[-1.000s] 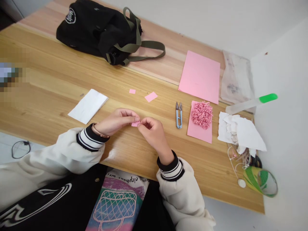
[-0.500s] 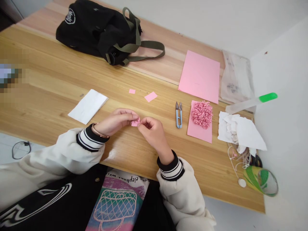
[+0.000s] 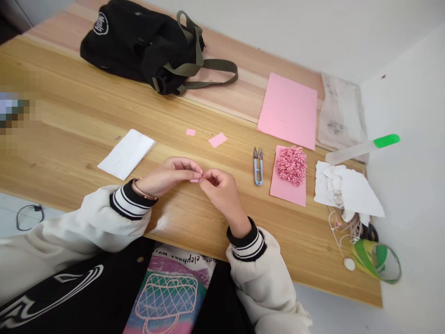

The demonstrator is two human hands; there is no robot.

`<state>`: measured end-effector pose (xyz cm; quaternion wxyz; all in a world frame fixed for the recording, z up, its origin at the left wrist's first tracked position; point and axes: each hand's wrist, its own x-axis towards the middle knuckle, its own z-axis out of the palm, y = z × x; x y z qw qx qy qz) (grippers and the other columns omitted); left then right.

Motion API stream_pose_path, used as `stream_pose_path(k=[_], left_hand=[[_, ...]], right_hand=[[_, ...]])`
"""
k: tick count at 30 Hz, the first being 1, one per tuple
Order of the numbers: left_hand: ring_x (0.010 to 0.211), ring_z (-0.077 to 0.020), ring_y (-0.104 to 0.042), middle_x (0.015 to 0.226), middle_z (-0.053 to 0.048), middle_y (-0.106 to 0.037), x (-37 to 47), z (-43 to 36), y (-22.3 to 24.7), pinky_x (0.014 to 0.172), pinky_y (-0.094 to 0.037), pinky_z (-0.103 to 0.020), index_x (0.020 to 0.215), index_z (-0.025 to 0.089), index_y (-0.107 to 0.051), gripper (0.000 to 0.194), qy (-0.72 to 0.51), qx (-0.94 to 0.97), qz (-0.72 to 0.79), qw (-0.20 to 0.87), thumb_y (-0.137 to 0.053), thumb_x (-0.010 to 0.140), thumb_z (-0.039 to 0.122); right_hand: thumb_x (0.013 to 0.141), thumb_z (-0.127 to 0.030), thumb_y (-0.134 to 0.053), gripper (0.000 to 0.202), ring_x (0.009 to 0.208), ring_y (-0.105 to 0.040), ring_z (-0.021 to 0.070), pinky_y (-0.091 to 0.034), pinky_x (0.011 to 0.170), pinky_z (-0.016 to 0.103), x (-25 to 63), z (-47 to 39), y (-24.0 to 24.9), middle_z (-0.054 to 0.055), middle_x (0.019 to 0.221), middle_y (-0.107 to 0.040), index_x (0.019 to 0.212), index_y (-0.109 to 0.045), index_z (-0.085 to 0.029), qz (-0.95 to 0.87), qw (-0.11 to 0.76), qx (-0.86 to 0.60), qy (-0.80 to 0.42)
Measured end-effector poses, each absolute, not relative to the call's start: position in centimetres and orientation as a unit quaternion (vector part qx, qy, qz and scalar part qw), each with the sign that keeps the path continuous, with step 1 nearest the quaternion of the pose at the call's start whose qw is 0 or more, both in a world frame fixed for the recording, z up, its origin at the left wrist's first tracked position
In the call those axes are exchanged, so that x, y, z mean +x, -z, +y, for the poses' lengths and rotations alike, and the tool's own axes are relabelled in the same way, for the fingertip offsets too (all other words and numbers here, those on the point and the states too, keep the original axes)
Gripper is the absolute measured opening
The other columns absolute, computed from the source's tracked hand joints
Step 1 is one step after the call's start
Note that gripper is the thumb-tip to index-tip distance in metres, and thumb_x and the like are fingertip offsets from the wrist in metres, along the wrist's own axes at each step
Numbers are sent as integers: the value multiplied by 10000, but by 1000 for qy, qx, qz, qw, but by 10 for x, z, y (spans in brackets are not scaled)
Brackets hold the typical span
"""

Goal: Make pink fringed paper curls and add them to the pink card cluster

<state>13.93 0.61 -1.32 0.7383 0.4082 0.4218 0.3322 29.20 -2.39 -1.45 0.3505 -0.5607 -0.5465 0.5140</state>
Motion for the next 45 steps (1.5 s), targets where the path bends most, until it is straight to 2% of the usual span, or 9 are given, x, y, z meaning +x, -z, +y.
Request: stream_pose_path(k=[3,9,13,24,34,45], left_hand=[[612,-88,-556,631,-5,-639,139,6,13,660,-441,-250,708,113,-674,142,-341,411,418,735,-707,610,210],[744,-121,-606,759,-26,-689,141,4,14,804,-469,-305,719,122,-677,183,-353,442,426,706,-751,581,216],[746,-123,-614,760,-29,-696,141,4,15,816,-478,-312,718,124,-679,175,-354,446,429,701,-747,592,225],[664,-101,-572,671,-15,-664,141,6,15,715,-455,-265,668,116,-673,168,-347,466,446,681,-713,636,275],[704,-104,-582,730,-14,-671,140,5,14,771,-458,-290,701,121,-666,172,-342,435,433,712,-746,579,211],[598,-79,-515,608,10,-607,141,6,17,631,-395,-239,637,117,-644,162,-359,423,410,724,-663,678,273]], right_hand=[[677,-251,-556,113,526,-417,98,-328,514,244,293,-23,16,-31,547,-483,595,-527,-179,-547,355,-560,-511],[691,-231,-529,117,537,-428,102,-341,541,251,294,-22,17,-28,550,-491,586,-510,-182,-555,355,-564,-498],[699,-240,-536,121,535,-426,101,-341,545,255,294,-22,17,-28,548,-491,596,-518,-180,-551,358,-563,-501],[698,-253,-542,128,539,-427,100,-340,535,250,293,-23,15,-24,553,-505,598,-527,-176,-551,355,-562,-505],[670,-219,-547,96,536,-408,92,-317,510,235,292,-23,16,-28,559,-496,591,-526,-169,-549,360,-560,-506],[682,-224,-556,97,541,-443,93,-343,529,238,292,-24,15,-26,574,-528,603,-535,-171,-562,348,-551,-510]])
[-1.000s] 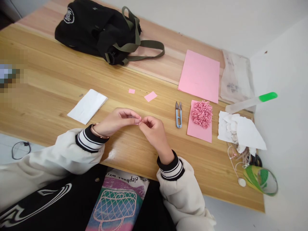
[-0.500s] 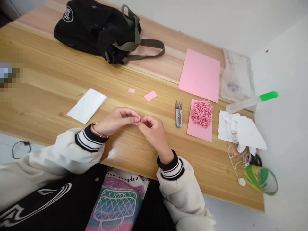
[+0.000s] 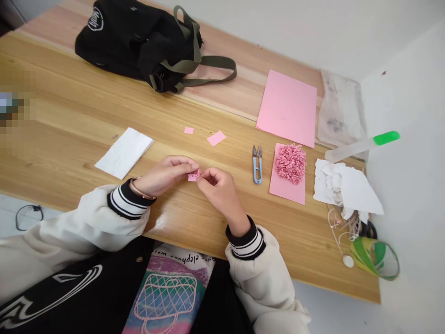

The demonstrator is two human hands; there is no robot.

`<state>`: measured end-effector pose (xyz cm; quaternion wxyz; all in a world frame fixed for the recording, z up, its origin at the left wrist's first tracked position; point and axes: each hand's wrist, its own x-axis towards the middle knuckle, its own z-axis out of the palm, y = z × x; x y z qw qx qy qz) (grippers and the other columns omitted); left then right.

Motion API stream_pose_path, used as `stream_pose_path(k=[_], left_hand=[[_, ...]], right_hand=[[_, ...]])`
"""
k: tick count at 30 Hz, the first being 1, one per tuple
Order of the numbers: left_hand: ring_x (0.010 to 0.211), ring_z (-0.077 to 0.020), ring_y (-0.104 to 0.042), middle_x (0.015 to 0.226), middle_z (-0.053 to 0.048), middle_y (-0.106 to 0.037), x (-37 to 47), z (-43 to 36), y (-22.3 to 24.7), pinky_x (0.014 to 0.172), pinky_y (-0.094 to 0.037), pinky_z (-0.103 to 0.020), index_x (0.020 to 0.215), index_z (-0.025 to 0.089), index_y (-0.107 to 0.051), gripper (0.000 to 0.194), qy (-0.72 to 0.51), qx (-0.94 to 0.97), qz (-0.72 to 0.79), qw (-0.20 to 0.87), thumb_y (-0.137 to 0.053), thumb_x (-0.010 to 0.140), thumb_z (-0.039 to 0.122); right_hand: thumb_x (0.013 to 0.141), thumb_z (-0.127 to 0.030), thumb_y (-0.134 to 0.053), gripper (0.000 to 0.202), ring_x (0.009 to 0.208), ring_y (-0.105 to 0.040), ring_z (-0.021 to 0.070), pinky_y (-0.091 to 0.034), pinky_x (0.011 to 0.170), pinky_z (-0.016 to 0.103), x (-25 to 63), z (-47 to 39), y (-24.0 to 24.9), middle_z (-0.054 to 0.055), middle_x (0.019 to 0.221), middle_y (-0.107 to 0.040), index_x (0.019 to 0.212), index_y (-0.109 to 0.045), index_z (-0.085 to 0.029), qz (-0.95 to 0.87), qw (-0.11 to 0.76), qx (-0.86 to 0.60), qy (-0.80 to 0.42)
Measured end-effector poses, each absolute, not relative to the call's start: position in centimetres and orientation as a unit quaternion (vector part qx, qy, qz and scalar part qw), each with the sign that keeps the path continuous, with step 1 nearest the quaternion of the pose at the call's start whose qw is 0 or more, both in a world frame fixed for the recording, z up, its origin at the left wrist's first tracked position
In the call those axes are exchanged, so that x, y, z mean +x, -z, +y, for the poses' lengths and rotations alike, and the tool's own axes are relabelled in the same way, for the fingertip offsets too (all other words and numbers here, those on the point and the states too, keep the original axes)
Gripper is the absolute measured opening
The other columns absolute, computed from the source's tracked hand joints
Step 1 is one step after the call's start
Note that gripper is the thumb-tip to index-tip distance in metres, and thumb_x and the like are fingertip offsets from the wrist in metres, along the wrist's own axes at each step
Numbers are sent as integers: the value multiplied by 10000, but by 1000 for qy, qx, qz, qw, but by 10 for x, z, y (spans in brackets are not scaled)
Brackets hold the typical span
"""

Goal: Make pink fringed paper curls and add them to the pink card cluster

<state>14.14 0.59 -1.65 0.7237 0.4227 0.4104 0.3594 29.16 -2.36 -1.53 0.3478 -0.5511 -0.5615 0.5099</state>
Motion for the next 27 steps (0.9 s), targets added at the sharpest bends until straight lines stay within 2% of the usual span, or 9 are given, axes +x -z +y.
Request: stream_pose_path(k=[4,11,19,27], left_hand=[[579,-78,-505,585,8,-589,142,6,16,609,-387,-240,610,113,-626,208,-355,425,414,723,-649,692,303],[570,-70,-490,584,20,-580,142,6,15,608,-381,-236,624,114,-627,181,-341,435,421,719,-697,643,280],[579,-73,-492,576,23,-575,141,6,12,628,-387,-239,620,117,-625,185,-338,461,425,702,-698,639,286],[654,-86,-534,666,3,-611,140,5,11,688,-423,-251,706,108,-637,167,-321,461,415,716,-710,627,236]], right_hand=[[678,-216,-562,97,526,-441,94,-341,519,242,292,-24,16,-26,563,-533,594,-537,-174,-568,343,-547,-511],[678,-198,-561,80,547,-460,101,-360,549,251,292,-24,18,-20,580,-543,603,-542,-176,-567,349,-536,-518],[669,-187,-553,70,526,-430,92,-329,514,240,294,-23,21,-26,570,-529,601,-545,-171,-565,345,-544,-516],[664,-200,-549,81,506,-385,78,-299,485,224,293,-23,18,-42,541,-468,593,-528,-165,-567,338,-555,-507]])
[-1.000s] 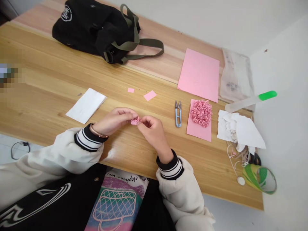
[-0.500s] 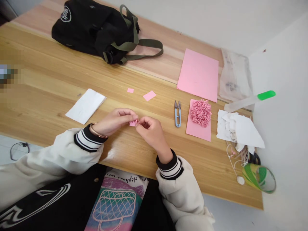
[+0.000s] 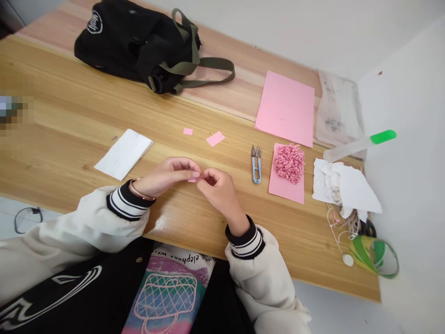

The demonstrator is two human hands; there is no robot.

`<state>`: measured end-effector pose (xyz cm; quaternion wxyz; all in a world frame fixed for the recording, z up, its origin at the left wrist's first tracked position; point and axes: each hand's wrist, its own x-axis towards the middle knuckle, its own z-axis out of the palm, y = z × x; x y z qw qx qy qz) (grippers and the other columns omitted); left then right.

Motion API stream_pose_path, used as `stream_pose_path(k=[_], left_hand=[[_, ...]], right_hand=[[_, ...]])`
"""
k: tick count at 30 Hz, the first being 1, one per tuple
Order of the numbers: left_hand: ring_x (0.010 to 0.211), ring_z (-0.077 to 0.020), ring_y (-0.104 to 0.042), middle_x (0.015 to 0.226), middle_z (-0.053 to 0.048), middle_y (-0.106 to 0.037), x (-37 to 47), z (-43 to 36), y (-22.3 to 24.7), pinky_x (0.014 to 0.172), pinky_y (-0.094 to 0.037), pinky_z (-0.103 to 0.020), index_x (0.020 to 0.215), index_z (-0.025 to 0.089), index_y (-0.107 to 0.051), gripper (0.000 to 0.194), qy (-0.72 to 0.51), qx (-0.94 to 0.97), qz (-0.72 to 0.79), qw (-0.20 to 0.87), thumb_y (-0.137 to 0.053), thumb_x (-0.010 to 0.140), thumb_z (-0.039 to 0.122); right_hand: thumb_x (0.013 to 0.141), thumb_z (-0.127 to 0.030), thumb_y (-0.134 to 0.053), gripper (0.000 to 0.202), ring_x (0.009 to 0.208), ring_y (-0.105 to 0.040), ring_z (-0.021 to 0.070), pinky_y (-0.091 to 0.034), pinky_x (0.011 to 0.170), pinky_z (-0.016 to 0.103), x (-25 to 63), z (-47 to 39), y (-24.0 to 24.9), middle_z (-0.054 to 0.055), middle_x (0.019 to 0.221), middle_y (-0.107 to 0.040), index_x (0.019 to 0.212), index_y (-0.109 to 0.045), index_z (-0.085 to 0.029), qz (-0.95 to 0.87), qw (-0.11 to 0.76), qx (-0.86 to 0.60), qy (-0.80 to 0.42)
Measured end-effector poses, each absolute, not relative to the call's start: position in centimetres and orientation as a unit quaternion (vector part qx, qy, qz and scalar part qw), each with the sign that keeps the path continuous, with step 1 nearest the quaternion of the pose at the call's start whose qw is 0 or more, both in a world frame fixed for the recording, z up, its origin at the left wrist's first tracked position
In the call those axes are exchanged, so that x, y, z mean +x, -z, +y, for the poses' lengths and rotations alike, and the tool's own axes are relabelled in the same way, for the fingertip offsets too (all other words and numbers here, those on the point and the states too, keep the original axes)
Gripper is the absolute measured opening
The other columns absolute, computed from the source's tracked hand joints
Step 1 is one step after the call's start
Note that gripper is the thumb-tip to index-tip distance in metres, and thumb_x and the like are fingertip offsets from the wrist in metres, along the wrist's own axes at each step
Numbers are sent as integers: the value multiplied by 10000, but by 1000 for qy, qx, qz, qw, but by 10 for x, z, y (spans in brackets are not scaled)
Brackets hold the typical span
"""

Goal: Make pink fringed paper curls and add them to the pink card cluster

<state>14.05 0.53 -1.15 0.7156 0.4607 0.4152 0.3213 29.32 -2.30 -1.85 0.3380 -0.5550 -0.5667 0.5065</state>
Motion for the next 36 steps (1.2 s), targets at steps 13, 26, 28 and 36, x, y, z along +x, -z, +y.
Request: stream_pose_path(k=[13,26,28,36], left_hand=[[663,-88,-541,687,-1,-629,141,5,12,724,-437,-264,705,113,-639,165,-324,466,428,703,-710,628,241],[609,-82,-500,613,15,-589,141,7,13,649,-401,-236,636,121,-627,194,-327,479,432,691,-664,669,309],[603,-83,-497,609,12,-588,141,7,14,646,-398,-239,630,124,-628,201,-333,472,425,697,-649,684,317],[603,-86,-498,606,10,-584,140,7,14,641,-391,-248,645,119,-636,168,-333,453,400,723,-659,680,282]], right_hand=[[669,-210,-549,98,513,-397,85,-312,497,232,294,-23,18,-37,546,-474,584,-523,-171,-564,341,-559,-504],[671,-200,-543,85,525,-422,91,-324,509,236,293,-24,18,-33,559,-502,591,-528,-174,-566,340,-553,-509],[674,-202,-544,97,526,-423,90,-326,511,235,293,-24,17,-31,558,-502,584,-523,-173,-567,339,-553,-507],[677,-213,-546,105,528,-425,88,-333,508,232,292,-23,16,-31,557,-503,583,-520,-174,-565,341,-553,-509]])
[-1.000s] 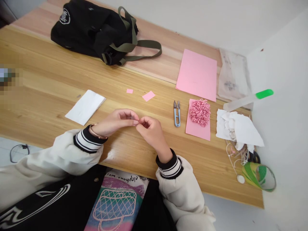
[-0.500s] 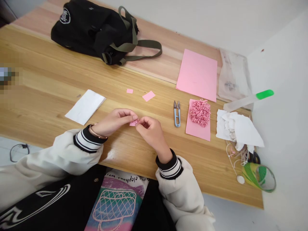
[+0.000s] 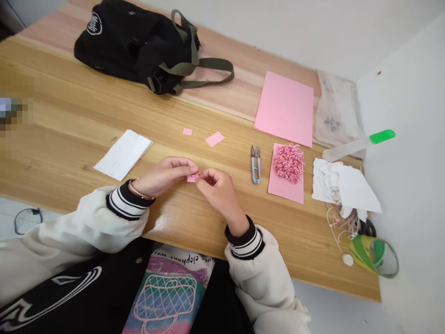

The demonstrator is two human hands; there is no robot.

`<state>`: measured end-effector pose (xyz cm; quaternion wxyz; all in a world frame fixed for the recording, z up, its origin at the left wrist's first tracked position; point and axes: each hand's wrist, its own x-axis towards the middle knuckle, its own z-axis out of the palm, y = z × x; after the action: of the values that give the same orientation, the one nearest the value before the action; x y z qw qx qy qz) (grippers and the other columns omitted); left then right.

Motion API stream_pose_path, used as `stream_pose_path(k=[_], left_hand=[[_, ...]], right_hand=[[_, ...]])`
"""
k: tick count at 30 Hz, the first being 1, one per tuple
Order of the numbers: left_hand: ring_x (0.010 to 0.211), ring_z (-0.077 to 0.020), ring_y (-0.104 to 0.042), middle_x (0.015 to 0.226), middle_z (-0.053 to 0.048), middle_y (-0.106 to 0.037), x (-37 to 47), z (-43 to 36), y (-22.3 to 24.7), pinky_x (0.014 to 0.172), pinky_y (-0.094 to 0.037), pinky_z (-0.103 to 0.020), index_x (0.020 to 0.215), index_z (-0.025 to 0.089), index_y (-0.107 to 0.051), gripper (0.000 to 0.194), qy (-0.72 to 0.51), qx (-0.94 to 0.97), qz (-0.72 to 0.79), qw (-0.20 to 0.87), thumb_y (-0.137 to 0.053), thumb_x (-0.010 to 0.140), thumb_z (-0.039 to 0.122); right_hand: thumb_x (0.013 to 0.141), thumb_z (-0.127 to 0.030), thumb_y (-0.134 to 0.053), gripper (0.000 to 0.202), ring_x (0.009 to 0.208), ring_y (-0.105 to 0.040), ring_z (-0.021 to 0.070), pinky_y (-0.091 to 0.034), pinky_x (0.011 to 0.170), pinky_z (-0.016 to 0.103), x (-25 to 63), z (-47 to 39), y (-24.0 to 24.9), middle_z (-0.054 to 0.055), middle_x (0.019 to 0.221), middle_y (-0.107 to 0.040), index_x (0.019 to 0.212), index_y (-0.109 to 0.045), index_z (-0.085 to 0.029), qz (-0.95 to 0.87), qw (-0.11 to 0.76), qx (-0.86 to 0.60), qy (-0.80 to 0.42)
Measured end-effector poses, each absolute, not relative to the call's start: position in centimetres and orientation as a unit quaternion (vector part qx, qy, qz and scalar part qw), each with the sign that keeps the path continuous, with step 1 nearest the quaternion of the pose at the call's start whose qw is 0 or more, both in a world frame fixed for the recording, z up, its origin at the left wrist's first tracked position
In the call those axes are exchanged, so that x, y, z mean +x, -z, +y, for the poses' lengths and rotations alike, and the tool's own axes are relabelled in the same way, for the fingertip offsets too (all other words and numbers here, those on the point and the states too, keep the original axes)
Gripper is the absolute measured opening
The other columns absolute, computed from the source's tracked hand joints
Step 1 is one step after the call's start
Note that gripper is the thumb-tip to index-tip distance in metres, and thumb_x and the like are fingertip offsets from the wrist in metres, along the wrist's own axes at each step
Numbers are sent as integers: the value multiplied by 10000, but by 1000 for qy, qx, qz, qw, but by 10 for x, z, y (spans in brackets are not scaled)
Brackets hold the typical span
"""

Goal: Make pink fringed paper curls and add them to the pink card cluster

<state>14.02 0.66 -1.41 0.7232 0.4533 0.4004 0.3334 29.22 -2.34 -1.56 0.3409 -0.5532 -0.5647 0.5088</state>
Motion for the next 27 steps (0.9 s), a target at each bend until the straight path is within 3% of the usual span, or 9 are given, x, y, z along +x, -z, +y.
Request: stream_pose_path(k=[27], left_hand=[[581,-71,-480,585,22,-568,142,7,14,608,-372,-224,619,110,-618,205,-322,462,422,710,-681,661,301]], right_hand=[[680,-223,-547,117,531,-421,94,-323,518,240,291,-24,15,-31,560,-502,577,-516,-179,-564,339,-550,-514]])
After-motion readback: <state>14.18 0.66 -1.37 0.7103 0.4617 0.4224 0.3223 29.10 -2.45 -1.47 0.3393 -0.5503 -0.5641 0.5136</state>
